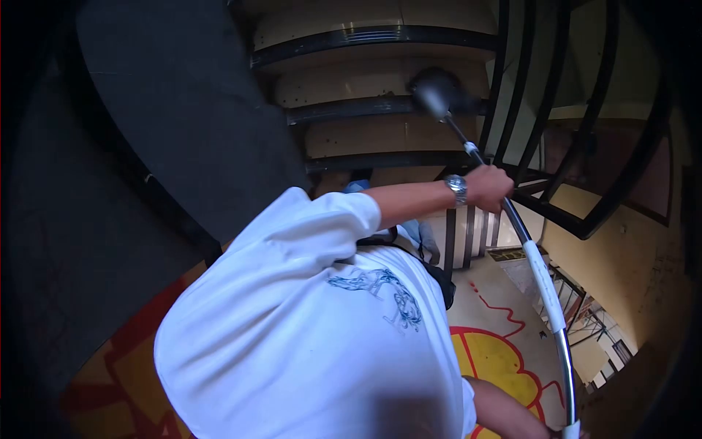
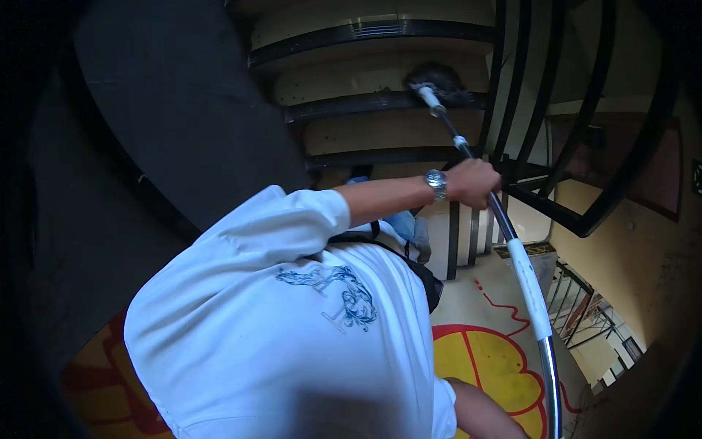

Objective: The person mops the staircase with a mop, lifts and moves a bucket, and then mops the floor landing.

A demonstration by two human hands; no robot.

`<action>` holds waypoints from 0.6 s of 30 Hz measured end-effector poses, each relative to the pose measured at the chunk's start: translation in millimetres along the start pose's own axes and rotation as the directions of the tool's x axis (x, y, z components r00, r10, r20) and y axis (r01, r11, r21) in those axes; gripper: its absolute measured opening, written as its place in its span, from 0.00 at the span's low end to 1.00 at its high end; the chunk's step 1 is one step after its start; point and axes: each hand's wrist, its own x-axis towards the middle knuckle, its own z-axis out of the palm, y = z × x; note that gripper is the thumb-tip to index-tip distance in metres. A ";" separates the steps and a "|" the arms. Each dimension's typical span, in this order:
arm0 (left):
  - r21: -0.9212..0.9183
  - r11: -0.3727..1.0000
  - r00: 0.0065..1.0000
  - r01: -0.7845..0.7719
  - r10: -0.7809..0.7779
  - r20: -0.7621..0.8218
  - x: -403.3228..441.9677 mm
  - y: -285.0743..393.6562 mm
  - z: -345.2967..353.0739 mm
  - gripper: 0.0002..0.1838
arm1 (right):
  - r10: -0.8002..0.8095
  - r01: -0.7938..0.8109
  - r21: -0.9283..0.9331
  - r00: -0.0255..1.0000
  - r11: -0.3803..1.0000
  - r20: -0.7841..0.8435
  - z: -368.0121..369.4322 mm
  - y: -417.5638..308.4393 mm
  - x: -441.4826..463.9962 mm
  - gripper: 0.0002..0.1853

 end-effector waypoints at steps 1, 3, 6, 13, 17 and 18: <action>-0.005 0.999 0.999 0.037 -0.037 -0.016 -14.2 -11.0 -6.7 0.10 | 0.079 -0.093 0.183 0.994 0.979 0.081 -3.5 7.5 6.3 0.10; -0.068 0.993 0.990 0.092 -0.098 -0.102 -48.9 -35.5 -19.5 0.11 | 0.172 -0.192 0.195 0.978 0.962 0.115 -7.2 25.3 21.6 0.09; -0.025 0.957 0.938 0.288 -0.287 -0.194 -108.0 -64.6 -45.7 0.13 | 0.270 -0.122 0.799 0.961 0.588 -0.052 42.5 79.6 25.5 0.10; -0.019 0.878 0.793 0.479 -0.442 -0.420 -192.4 -130.1 -72.3 0.14 | 0.290 -0.387 0.531 0.921 0.753 0.260 76.5 164.3 0.7 0.05; -0.039 0.897 0.774 0.441 -0.402 -0.490 -177.9 -119.2 -57.7 0.14 | 0.349 -0.439 0.473 0.898 0.764 0.270 43.2 137.3 9.6 0.11; -0.036 0.907 0.802 0.420 -0.390 -0.452 -167.2 -108.9 -55.8 0.13 | 0.369 -0.496 0.484 0.866 0.721 0.338 32.3 126.2 11.8 0.14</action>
